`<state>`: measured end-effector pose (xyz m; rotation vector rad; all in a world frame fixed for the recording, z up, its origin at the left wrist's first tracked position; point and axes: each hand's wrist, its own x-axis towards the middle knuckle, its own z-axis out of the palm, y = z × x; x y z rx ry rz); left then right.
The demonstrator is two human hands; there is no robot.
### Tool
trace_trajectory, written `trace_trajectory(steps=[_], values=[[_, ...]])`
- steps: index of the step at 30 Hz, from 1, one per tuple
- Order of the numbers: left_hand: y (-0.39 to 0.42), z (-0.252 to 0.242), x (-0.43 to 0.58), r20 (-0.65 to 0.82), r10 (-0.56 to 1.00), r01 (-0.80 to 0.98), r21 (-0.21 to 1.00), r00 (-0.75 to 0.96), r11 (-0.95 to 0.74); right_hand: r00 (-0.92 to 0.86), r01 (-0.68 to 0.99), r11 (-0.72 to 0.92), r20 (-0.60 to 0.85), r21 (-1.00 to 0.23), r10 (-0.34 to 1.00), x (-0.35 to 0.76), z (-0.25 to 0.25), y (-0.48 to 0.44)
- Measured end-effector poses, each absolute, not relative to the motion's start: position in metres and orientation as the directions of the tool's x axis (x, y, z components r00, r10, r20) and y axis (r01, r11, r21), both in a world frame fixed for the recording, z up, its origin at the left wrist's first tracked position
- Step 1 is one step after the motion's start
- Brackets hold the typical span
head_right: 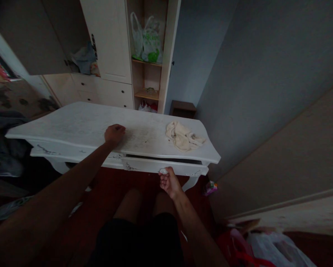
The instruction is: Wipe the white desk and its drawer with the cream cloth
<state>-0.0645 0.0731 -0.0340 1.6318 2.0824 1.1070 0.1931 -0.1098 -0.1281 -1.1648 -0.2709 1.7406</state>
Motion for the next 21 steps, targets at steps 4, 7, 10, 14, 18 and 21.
trace_trajectory(steps=[4,7,10,14,18,21], values=[[0.074,-0.034,-0.064,0.238,0.910,0.707,0.703,-0.339,0.079,-0.037,-0.608,-0.464,-0.561,-0.644,0.827,0.185,-0.130,-0.145],[0.073,-0.033,-0.062,0.231,0.916,0.717,0.692,-0.329,0.084,0.029,-0.629,-0.425,-0.565,-0.651,0.824,0.175,-0.128,-0.172],[0.072,-0.032,-0.060,0.227,0.917,0.734,0.672,-0.327,0.095,0.099,-0.663,-0.370,-0.566,-0.651,0.819,0.167,-0.127,-0.198],[0.072,-0.033,-0.060,0.240,0.918,0.745,0.662,-0.317,0.084,0.161,-0.686,-0.350,-0.602,-0.638,0.782,0.158,-0.134,-0.230],[0.071,-0.033,-0.059,0.225,0.924,0.755,0.649,-0.308,0.093,0.240,-0.674,-0.323,-0.610,-0.664,0.755,0.151,-0.150,-0.258],[0.070,-0.032,-0.058,0.217,0.931,0.765,0.637,-0.292,0.091,0.248,-0.658,-0.345,-0.625,-0.670,0.740,0.147,-0.163,-0.275]])
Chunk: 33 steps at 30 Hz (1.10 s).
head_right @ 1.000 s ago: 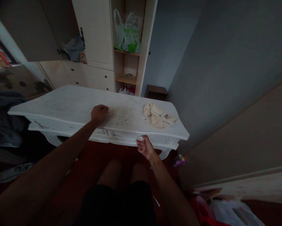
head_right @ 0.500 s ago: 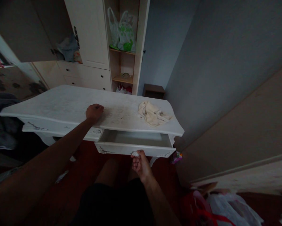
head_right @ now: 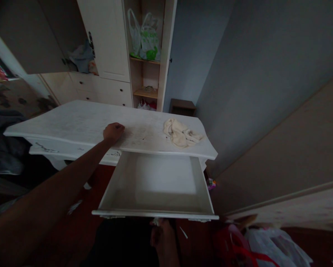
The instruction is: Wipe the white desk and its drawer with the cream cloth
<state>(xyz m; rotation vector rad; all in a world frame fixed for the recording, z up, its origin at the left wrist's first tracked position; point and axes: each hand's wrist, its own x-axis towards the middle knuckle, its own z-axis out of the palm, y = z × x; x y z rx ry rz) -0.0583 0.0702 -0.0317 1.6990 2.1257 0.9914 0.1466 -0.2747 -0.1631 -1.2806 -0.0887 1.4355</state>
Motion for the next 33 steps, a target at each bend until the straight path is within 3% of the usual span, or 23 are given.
trace_trajectory(steps=[4,21,33], values=[[0.069,-0.032,-0.058,0.236,0.926,0.767,0.636,-0.296,0.083,0.234,-0.626,-0.387,-0.636,-0.677,0.735,0.143,-0.179,-0.286],[0.070,-0.035,-0.059,0.261,0.925,0.783,0.620,-0.275,0.058,0.308,-0.517,-0.297,-0.498,-0.803,0.811,0.142,-0.202,-0.291],[0.065,-0.030,-0.058,0.209,0.933,0.769,0.631,-0.292,0.099,0.298,-0.383,-0.397,-0.518,-0.834,0.802,0.146,-0.231,-0.295]])
